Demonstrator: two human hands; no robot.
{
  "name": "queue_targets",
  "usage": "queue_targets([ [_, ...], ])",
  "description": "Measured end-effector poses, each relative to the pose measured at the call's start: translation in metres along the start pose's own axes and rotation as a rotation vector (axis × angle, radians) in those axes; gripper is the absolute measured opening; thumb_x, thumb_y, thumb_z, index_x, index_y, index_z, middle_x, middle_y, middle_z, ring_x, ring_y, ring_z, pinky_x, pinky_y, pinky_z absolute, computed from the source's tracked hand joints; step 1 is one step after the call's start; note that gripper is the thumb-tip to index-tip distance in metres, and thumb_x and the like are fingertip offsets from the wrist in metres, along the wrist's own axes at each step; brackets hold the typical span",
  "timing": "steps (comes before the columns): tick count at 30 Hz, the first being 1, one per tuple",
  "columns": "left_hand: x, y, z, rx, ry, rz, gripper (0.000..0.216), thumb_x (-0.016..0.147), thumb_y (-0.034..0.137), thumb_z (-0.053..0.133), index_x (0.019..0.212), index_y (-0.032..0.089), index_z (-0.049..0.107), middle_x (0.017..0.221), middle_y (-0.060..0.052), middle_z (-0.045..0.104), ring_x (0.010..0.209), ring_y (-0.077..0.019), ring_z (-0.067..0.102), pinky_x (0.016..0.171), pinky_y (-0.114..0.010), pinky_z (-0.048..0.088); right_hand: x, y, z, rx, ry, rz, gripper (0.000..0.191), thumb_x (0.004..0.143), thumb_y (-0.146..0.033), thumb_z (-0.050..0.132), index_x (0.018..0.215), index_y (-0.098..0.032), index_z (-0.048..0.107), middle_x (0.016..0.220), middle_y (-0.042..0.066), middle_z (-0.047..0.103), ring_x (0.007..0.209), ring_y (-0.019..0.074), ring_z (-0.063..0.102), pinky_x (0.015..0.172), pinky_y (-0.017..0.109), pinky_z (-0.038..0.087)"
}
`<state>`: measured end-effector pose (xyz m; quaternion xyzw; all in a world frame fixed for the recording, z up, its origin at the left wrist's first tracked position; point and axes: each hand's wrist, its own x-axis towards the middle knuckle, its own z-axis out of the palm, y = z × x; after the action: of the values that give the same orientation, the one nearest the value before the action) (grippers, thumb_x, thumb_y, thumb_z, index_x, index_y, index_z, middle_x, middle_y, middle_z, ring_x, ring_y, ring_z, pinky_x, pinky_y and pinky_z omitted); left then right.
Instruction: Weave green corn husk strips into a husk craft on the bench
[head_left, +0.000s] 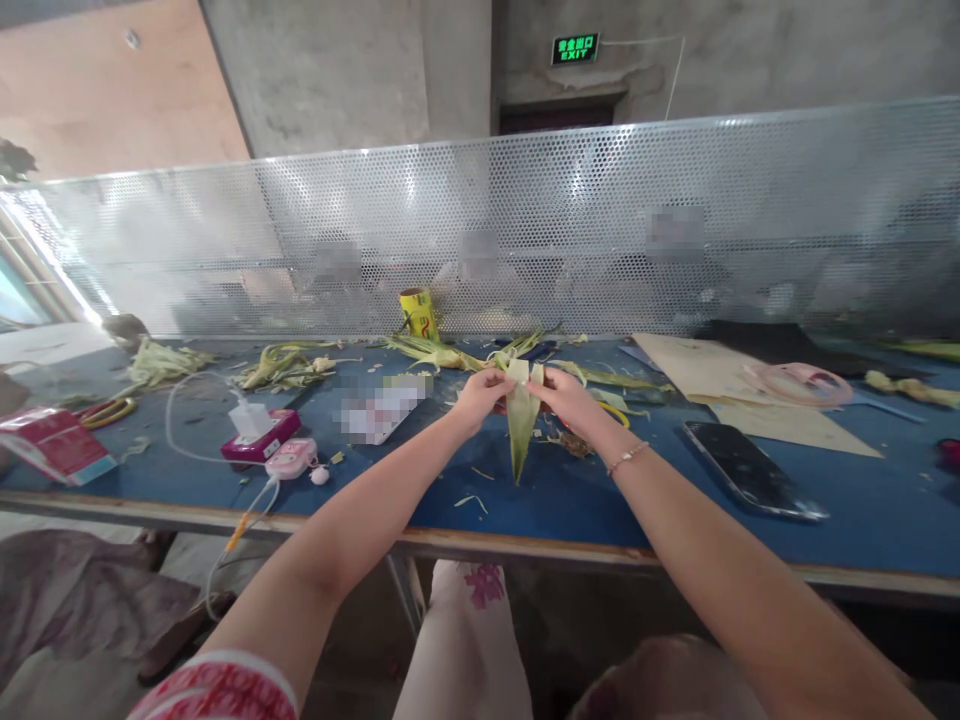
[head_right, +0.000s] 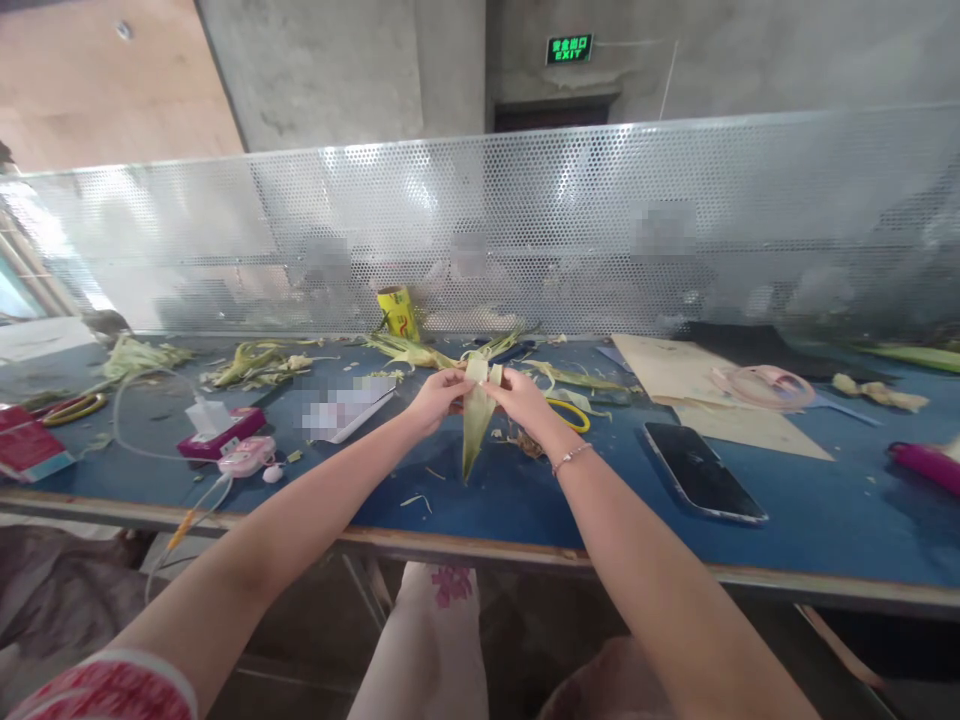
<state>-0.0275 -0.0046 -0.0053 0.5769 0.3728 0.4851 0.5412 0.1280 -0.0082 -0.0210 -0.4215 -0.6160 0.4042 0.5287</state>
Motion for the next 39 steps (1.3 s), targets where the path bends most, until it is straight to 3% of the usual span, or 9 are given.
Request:
queue_targets([
  [9,-0.003,-0.001,0.001,0.024,-0.174,-0.04,0.021,0.068,0.024,0.072,0.077,0.013,0.056,0.06,0.002,0.057,0.05,-0.0074,0.052,0.05,-0.022,0.043,-0.003,-0.009,-0.005,-0.159,0.084,-0.132,0.018,0.068,-0.036,0.059,0.071,-0.019,0.053,0.068,-0.001,0.055,0.063,0.0143,0.05,0.061,0.028,0.039],
  [15,-0.001,-0.001,0.003,-0.043,-0.067,0.032,0.023,0.073,0.027,0.068,0.066,0.014,0.051,0.055,0.003,0.051,0.048,-0.0073,0.05,0.047,-0.021,0.043,-0.004,-0.009,-0.002,-0.198,0.071,-0.159,0.016,0.068,-0.034,0.058,0.069,-0.02,0.049,0.063,-0.003,0.05,0.059,0.0128,0.045,0.059,0.027,0.036],
  [23,0.0,-0.001,0.003,-0.096,-0.075,0.002,0.022,0.071,0.024,0.068,0.063,0.015,0.05,0.052,0.003,0.051,0.047,-0.0078,0.05,0.046,-0.021,0.042,-0.001,-0.005,-0.002,-0.133,0.039,-0.182,0.022,0.065,-0.035,0.06,0.081,-0.021,0.055,0.068,-0.002,0.055,0.063,0.0145,0.051,0.062,0.028,0.04],
  [33,0.0,0.001,0.003,-0.109,-0.06,-0.047,0.019,0.069,0.024,0.069,0.065,0.014,0.053,0.05,0.004,0.05,0.043,-0.0057,0.046,0.046,-0.02,0.042,-0.001,-0.005,-0.003,-0.295,0.042,-0.304,0.015,0.073,-0.035,0.058,0.077,-0.021,0.057,0.066,-0.002,0.054,0.063,0.0154,0.049,0.063,0.029,0.038],
  [39,0.002,0.002,0.001,-0.157,-0.02,-0.056,0.018,0.071,0.024,0.067,0.065,0.014,0.053,0.052,0.003,0.05,0.044,-0.0067,0.047,0.047,-0.021,0.042,-0.008,-0.016,-0.001,-0.26,0.025,-0.324,0.014,0.071,-0.035,0.059,0.077,-0.021,0.059,0.071,0.0,0.056,0.065,0.015,0.048,0.062,0.029,0.038],
])
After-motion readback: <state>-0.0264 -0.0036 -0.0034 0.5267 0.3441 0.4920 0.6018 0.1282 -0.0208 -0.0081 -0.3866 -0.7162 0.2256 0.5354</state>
